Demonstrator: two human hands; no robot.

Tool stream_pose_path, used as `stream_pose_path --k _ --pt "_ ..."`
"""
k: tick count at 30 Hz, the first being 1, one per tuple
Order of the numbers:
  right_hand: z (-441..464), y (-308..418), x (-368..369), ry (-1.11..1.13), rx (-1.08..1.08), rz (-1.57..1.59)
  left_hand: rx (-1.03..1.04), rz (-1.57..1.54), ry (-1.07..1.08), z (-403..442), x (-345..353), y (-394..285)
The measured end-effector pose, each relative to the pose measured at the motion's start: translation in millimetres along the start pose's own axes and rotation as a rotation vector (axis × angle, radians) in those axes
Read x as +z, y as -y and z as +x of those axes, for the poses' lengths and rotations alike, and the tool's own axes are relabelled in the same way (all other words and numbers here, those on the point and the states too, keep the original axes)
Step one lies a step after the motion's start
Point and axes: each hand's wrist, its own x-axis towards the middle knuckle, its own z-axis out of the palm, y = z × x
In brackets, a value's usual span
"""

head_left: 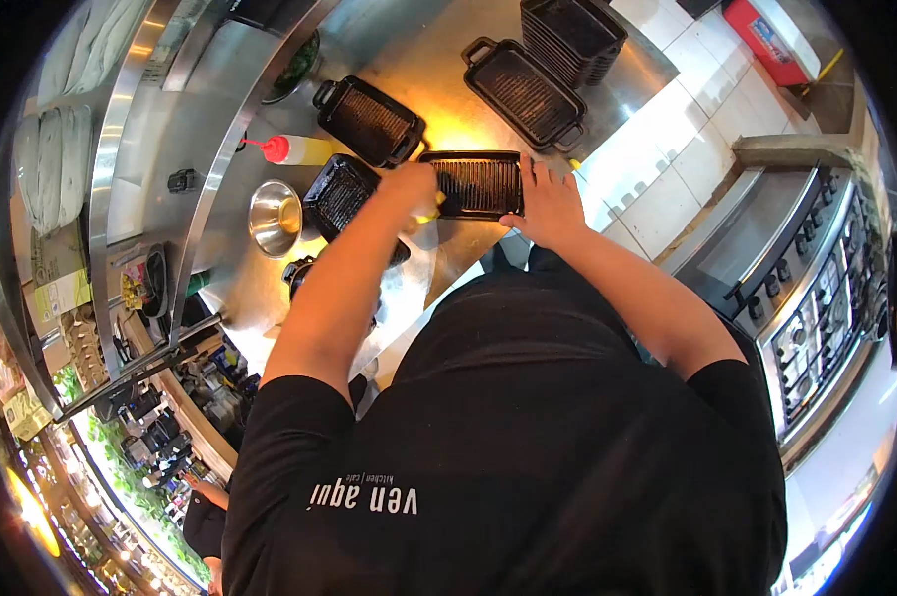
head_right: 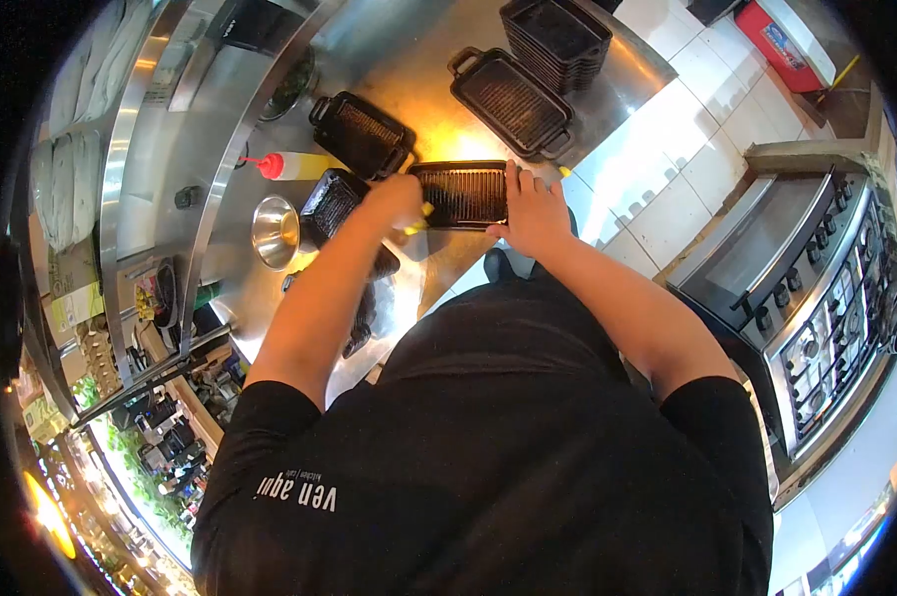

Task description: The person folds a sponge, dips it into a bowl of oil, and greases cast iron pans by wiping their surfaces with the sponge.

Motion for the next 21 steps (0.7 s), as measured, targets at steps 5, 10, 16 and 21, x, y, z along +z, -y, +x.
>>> stream_pose_path --k 5,10,16,21 --pt "-1 -6 10 -0.094 -0.036 0.015 0.044 -0.245 -0.291 -20 -37 61" --pt "0 -10 11 -0.079 -0.046 0.038 -0.087 -0.352 -0.361 -36 -51 25" --pt "-1 -14 13 -0.048 -0.068 0.07 0.017 0.153 -0.528 11 30 -11" --pt "-2 -15 13 -0.041 -0.074 0.055 0.008 0.189 -0.484 -7 52 -23"
